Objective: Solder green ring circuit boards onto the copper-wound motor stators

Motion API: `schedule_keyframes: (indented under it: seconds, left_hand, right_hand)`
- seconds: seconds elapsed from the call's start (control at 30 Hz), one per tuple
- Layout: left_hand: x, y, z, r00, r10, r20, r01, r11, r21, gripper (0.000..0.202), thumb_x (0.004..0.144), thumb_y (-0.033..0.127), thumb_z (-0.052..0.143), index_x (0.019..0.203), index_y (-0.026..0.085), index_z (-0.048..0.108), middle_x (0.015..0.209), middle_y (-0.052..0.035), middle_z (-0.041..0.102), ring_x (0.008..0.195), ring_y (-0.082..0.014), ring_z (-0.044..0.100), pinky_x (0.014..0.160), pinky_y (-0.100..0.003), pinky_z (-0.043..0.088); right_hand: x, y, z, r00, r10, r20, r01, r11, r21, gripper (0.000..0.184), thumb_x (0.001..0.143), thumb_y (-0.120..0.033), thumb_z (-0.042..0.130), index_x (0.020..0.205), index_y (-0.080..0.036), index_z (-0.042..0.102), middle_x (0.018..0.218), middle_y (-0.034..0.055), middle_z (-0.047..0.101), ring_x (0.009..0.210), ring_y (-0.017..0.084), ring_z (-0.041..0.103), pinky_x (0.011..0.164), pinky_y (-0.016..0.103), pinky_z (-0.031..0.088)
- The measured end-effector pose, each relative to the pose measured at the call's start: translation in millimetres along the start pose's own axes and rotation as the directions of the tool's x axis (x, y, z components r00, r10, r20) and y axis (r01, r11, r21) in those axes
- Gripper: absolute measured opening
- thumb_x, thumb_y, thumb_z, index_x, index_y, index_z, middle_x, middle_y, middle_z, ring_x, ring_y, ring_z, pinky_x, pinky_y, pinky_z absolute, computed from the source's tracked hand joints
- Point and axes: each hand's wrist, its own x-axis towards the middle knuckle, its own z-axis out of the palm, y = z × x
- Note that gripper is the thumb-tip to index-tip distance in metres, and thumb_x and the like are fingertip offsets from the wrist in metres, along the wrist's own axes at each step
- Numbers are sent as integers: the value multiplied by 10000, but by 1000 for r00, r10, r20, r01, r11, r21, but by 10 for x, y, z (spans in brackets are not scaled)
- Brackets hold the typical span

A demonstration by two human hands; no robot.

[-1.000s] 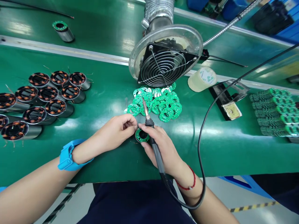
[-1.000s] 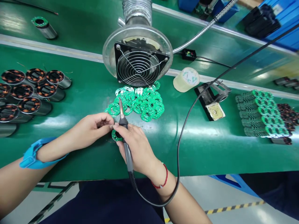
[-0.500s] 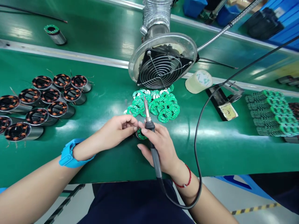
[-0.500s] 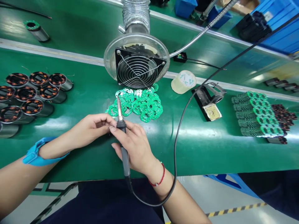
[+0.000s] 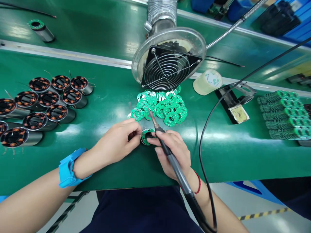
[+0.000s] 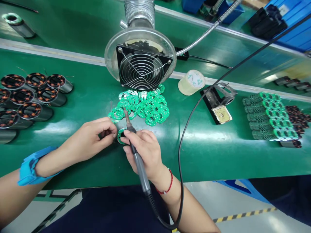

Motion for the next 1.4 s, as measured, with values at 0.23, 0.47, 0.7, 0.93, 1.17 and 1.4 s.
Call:
schedule_keyframes:
  seconds: [0.23, 0.47, 0.7, 0.93, 1.17, 1.4]
  left_hand:
    - [-17, 7, 43, 999, -17, -36, 20, 996, 87, 135, 822, 151, 456, 709, 179, 525, 674, 32, 508, 579, -103, 457, 543, -234, 341]
    - [-22, 2, 77, 998, -43, -45, 47, 995, 85, 116, 810, 136, 463, 718, 193, 504, 683, 35, 511, 597, -112, 467, 558, -245, 356]
    - [-27, 30, 64, 998, -58, -23, 60, 992, 106, 121, 822, 158, 451, 716, 206, 486, 676, 30, 501, 610, -130, 469, 563, -264, 346]
    - [-26, 40, 77, 999, -14, -42, 20, 989, 146, 133, 830, 169, 429, 705, 214, 439, 670, 26, 459, 616, -144, 452, 578, -276, 337]
    - [-19, -10, -21, 997, 13, 78, -23, 991, 131, 145, 840, 187, 418, 704, 205, 465, 697, 13, 493, 623, -143, 463, 592, -279, 348]
    - [-27, -102, -152, 950, -132, 282, 155, 986, -61, 154, 882, 345, 534, 914, 206, 590, 740, 24, 584, 639, -146, 525, 599, -271, 419]
  right_hand:
    - [-80, -18, -73, 978, 44, -203, -13, 988, 154, 270, 1008, -367, 485, 1161, -210, 643, 591, -21, 640, 457, 149, 579, 483, 296, 458]
    - [-43, -42, -143, 992, 29, -122, -9, 988, 156, 226, 1010, -358, 465, 1031, -201, 625, 551, -23, 599, 414, 135, 531, 435, 268, 441]
    - [-84, -28, -88, 985, 61, -163, -36, 988, 151, 274, 1019, -324, 481, 1261, -240, 579, 714, 11, 748, 544, 164, 671, 527, 306, 531]
    - [13, 22, 22, 970, 90, 226, -82, 996, -45, 479, 915, -134, 534, 1381, -231, 485, 1255, 105, 709, 1242, 272, 610, 975, 475, 533]
    - [16, 80, 48, 955, 56, 291, -41, 998, -57, 500, 943, -109, 523, 1423, -210, 428, 1224, 109, 691, 1194, 247, 596, 955, 428, 547]
    - [-29, 116, 74, 976, 94, 197, -46, 971, -234, 460, 971, -270, 554, 1409, -212, 429, 1077, 123, 675, 918, 263, 657, 779, 417, 585]
